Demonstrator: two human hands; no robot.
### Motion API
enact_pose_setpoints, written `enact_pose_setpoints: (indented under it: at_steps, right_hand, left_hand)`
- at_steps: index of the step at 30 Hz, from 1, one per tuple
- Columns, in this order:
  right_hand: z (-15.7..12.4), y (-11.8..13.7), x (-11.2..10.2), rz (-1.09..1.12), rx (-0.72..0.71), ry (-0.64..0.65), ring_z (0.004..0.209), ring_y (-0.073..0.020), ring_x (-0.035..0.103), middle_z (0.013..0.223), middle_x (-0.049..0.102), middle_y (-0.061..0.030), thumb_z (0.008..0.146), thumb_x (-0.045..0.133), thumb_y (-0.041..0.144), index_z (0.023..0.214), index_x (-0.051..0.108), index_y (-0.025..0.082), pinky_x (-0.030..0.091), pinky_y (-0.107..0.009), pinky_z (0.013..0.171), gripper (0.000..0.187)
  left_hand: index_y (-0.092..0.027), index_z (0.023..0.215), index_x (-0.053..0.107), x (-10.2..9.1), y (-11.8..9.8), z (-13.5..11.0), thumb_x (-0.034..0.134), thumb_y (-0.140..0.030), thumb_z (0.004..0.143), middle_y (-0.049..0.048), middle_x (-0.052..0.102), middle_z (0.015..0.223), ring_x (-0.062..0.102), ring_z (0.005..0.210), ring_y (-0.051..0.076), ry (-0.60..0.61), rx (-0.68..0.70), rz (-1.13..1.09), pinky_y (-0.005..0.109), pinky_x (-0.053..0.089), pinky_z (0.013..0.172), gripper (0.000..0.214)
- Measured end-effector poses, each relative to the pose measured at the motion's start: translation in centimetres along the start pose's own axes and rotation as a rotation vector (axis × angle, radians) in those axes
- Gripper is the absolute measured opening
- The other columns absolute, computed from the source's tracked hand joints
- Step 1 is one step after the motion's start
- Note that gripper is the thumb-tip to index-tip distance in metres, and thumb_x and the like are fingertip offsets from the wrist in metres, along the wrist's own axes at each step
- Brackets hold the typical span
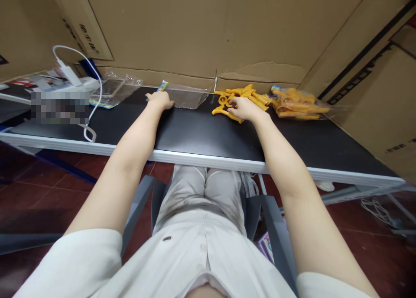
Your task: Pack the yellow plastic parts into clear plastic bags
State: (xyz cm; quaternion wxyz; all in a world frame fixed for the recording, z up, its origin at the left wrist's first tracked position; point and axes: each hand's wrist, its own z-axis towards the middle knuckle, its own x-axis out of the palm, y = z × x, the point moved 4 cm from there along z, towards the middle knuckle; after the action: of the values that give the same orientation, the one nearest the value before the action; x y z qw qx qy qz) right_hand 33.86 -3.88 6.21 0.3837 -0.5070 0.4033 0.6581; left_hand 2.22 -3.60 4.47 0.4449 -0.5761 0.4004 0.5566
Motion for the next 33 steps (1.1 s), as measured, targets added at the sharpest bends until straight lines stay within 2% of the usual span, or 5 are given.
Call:
enact_pose_setpoints:
  at_steps: [6,10,18,25,33]
  right_hand:
    - [-0.8,-1.6,-1.2,-0.117,0.160,0.162,0.112,-0.0388,0.077,0.112,0.081,-0.0165,0.092,0.083,0.060,0.109,0.082,0.018,0.061,-0.050,0.103,0.045]
    - [-0.2,-2.7,-0.6,-0.043,0.083,0.145,0.110,-0.0413,0.075,0.098,0.078,-0.0143,0.076,0.096,0.065,0.105,0.084,0.020,0.061,-0.057,0.101,0.055]
    - [0.7,-3.3,0.2,0.017,-0.048,0.013,0.097,-0.0334,0.077,0.092,0.078,-0.0083,0.078,0.092,0.068,0.101,0.085,0.026,0.063,-0.051,0.095,0.049]
    - [0.1,-2.8,-0.7,-0.024,0.132,0.038,0.106,-0.0380,0.076,0.091,0.078,-0.0100,0.077,0.098,0.044,0.092,0.083,0.022,0.060,-0.051,0.101,0.030]
    - [-0.1,-2.4,-1.6,0.061,0.088,-0.150,0.118,-0.0408,0.075,0.100,0.081,-0.0117,0.085,0.092,0.050,0.111,0.086,0.023,0.059,-0.054,0.106,0.039]
  left_hand:
    - [-0.010,0.163,0.059,0.4,0.5,0.7,0.045,-0.053,0.108,0.0301,0.057,0.166,0.046,0.161,0.051,-0.023,-0.089,-0.034,0.079,0.013,0.135,0.071]
    - [-0.010,0.162,0.059,0.4,0.7,0.9,0.041,-0.055,0.107,0.0318,0.060,0.162,0.047,0.158,0.055,-0.069,-0.084,-0.052,0.085,0.019,0.128,0.073]
    - [-0.012,0.136,0.074,0.1,-3.3,-0.3,0.046,-0.049,0.104,0.0221,0.073,0.142,0.061,0.142,0.039,-0.151,0.352,-0.061,0.047,0.045,0.122,0.057]
    - [-0.009,0.128,0.079,0.6,-6.7,-2.0,0.053,-0.045,0.103,0.0241,0.072,0.140,0.061,0.141,0.044,-0.179,0.490,0.032,0.057,0.042,0.123,0.051]
    - [-0.009,0.127,0.080,1.1,-7.2,-2.1,0.055,-0.025,0.096,0.0236,0.074,0.138,0.067,0.134,0.042,-0.163,0.537,0.113,0.053,0.050,0.115,0.043]
